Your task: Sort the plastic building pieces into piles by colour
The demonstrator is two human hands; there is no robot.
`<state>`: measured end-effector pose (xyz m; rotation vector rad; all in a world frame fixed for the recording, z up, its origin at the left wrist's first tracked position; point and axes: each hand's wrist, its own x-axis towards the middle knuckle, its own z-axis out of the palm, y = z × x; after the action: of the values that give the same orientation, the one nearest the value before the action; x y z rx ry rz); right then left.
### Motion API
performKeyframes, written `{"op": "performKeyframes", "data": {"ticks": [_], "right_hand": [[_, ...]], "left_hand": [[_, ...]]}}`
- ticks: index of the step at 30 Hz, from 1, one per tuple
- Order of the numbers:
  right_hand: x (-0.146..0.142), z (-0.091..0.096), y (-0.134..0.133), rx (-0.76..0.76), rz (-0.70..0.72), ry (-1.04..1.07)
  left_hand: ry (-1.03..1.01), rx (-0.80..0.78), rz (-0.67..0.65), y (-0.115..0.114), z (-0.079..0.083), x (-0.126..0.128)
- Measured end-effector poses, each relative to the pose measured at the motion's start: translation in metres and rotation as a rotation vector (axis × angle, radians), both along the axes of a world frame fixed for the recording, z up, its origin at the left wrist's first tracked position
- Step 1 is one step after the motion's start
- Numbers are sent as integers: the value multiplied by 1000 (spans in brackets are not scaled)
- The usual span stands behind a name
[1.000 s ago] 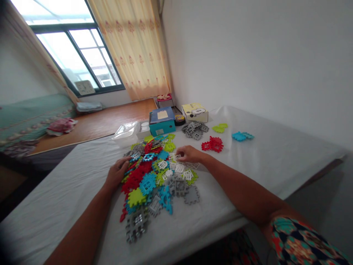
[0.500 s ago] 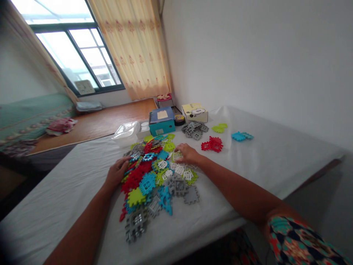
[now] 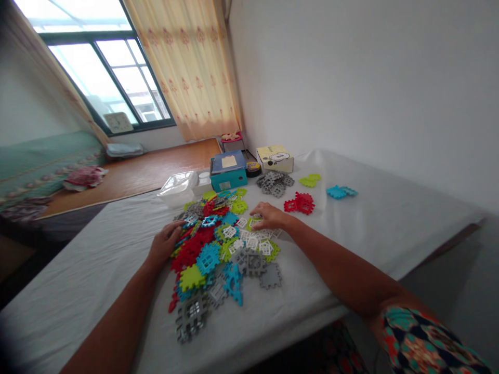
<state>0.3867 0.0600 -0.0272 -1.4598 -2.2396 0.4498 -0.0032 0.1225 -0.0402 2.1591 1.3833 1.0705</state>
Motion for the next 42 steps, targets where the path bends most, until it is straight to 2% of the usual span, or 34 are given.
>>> {"op": "performKeyframes", "data": {"ticks": [4, 10, 17, 21, 28, 31, 34, 38, 40, 42], "right_hand": [[-8, 3, -4, 18, 30, -77], [-17, 11, -9, -9, 8, 95], [-26, 26, -18, 142, 109, 244], [-13, 28, -13, 77, 111, 268], [10, 20, 1, 16, -89, 512], [24, 20, 7, 71, -217, 554], [63, 20, 17, 216, -489, 596], [136, 8, 31, 350, -917, 810], [164, -1, 37, 373, -1028, 913], [182, -11, 41, 360, -1053, 951]], "left_hand": [[-5, 1, 1, 1, -1, -1], [-7, 2, 5, 4, -2, -2], [-7, 11, 12, 3, -1, -1], [-7, 9, 12, 3, -1, -1], [-1, 7, 6, 2, -1, -2], [1, 5, 3, 2, 0, -2], [-2, 4, 9, 1, 0, -2], [1, -2, 9, 2, 0, -2], [8, -4, 2, 2, 0, -2], [13, -3, -3, 3, -1, -3]]}}
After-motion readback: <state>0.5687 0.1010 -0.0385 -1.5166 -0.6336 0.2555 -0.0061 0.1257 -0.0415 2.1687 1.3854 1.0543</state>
